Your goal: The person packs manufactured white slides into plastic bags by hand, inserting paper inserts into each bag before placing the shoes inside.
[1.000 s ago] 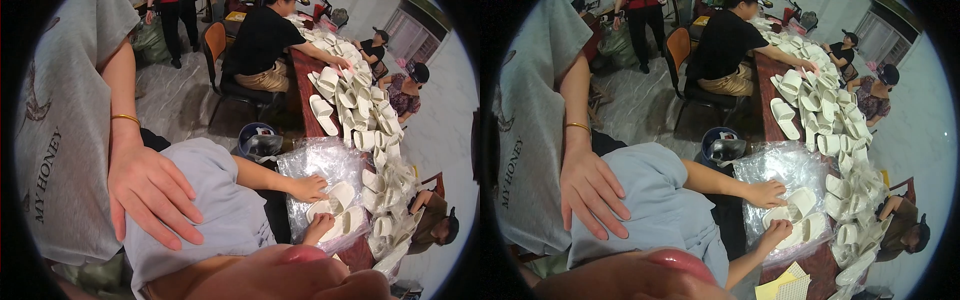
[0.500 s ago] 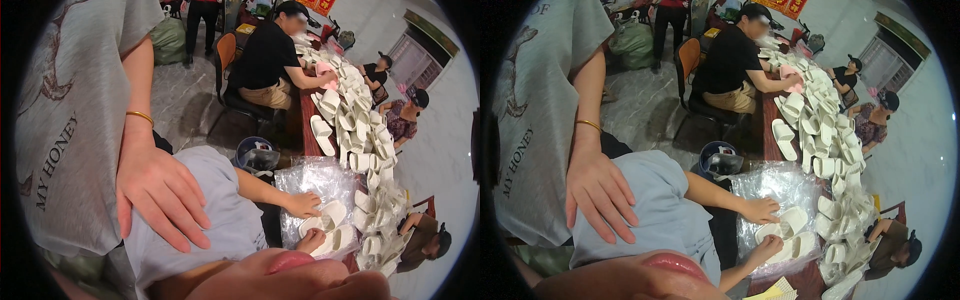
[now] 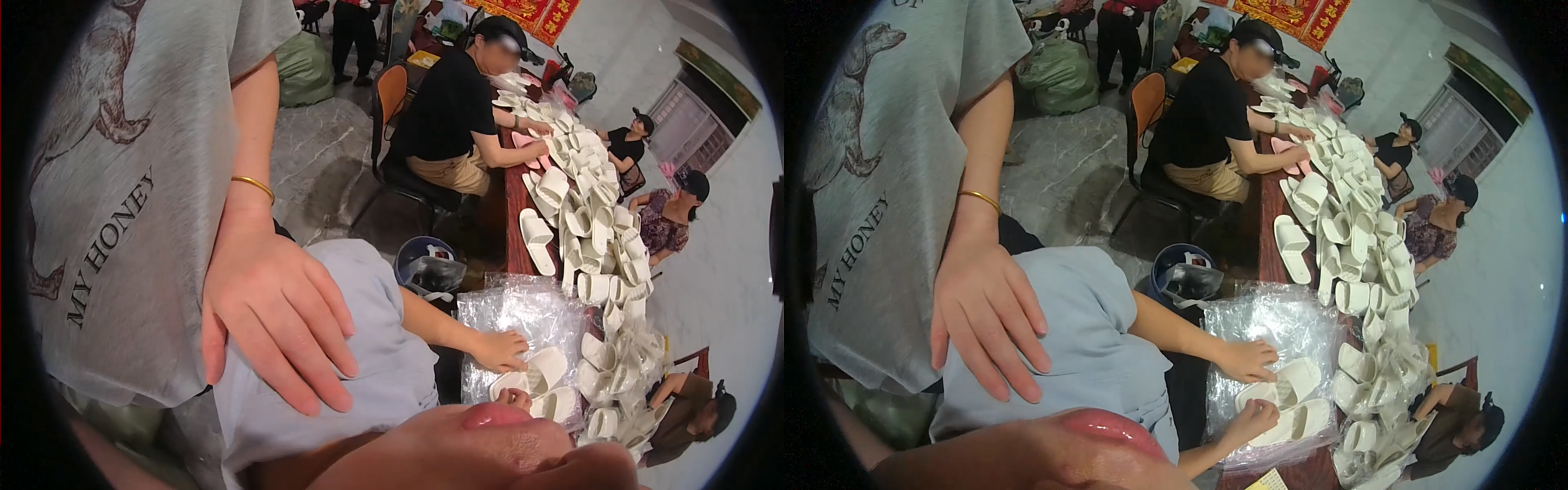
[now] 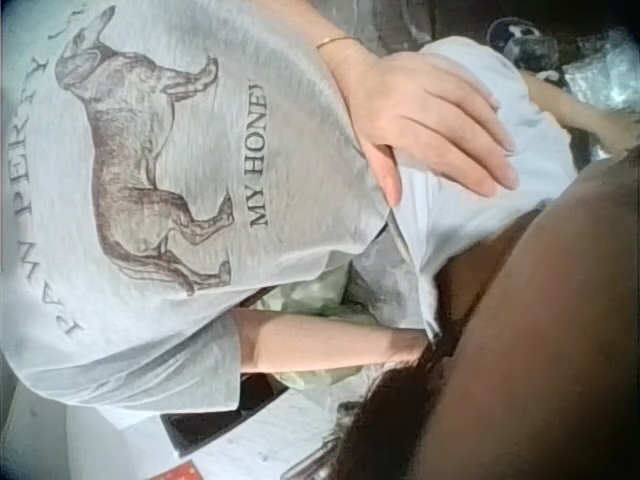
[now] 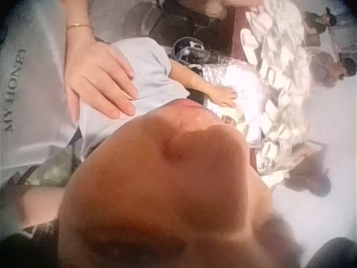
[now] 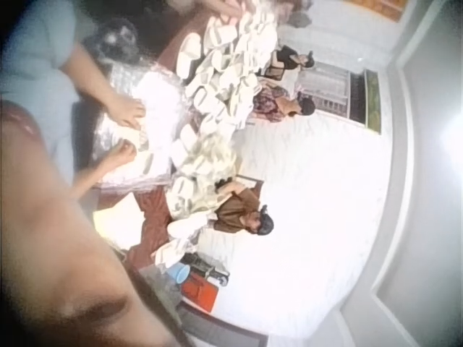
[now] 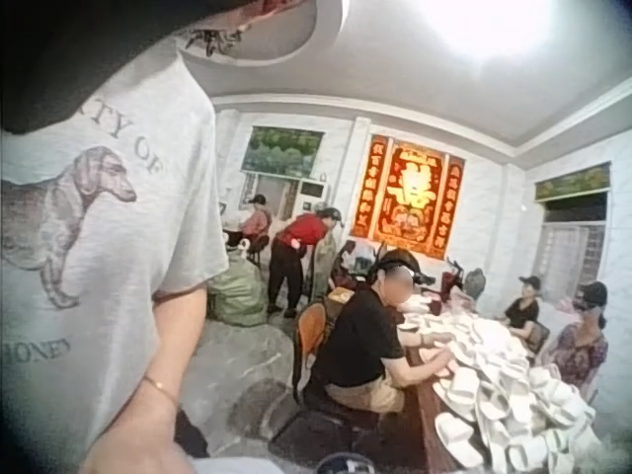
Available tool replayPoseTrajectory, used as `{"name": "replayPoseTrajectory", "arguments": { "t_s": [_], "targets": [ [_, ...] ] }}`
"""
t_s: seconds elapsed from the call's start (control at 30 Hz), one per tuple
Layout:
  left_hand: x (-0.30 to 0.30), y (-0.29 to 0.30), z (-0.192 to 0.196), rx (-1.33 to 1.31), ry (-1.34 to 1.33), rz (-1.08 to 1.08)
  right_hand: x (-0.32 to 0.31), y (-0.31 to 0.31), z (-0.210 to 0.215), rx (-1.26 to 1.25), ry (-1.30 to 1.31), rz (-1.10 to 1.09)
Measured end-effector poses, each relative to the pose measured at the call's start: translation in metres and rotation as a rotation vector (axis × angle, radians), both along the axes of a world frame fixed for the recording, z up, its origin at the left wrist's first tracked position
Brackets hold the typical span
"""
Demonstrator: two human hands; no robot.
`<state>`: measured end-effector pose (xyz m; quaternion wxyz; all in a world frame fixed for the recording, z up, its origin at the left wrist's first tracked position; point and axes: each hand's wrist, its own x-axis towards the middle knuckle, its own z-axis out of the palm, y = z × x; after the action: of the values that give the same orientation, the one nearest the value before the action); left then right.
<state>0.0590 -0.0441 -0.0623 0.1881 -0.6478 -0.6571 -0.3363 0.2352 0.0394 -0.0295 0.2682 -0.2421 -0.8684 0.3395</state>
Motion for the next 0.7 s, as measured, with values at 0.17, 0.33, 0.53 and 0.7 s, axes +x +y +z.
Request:
{"name": "replayPoseTrajectory", "arguments": {
  "t_s": [0.17, 0.33, 0.53, 0.7],
  "targets": [
    [-0.004, -0.005, -0.001, -0.018, -0.042, 0.053, -0.002, -0.008, 0.01, 0.125, 0.046, 0.047],
    [-0.006, -0.004, 0.001, -0.076, -0.063, 0.041, -0.004, 0.002, -0.011, 0.062, 0.122, 0.044],
    [-0.01, -0.002, -0.008, 0.023, -0.03, 0.046, -0.007, 0.001, -0.007, 0.155, 0.101, 0.068],
    [-0.01, 0.001, -0.006, 0.034, -0.02, 0.01, -0.003, -0.003, -0.002, 0.208, 0.119, 0.035]
  ]
}}
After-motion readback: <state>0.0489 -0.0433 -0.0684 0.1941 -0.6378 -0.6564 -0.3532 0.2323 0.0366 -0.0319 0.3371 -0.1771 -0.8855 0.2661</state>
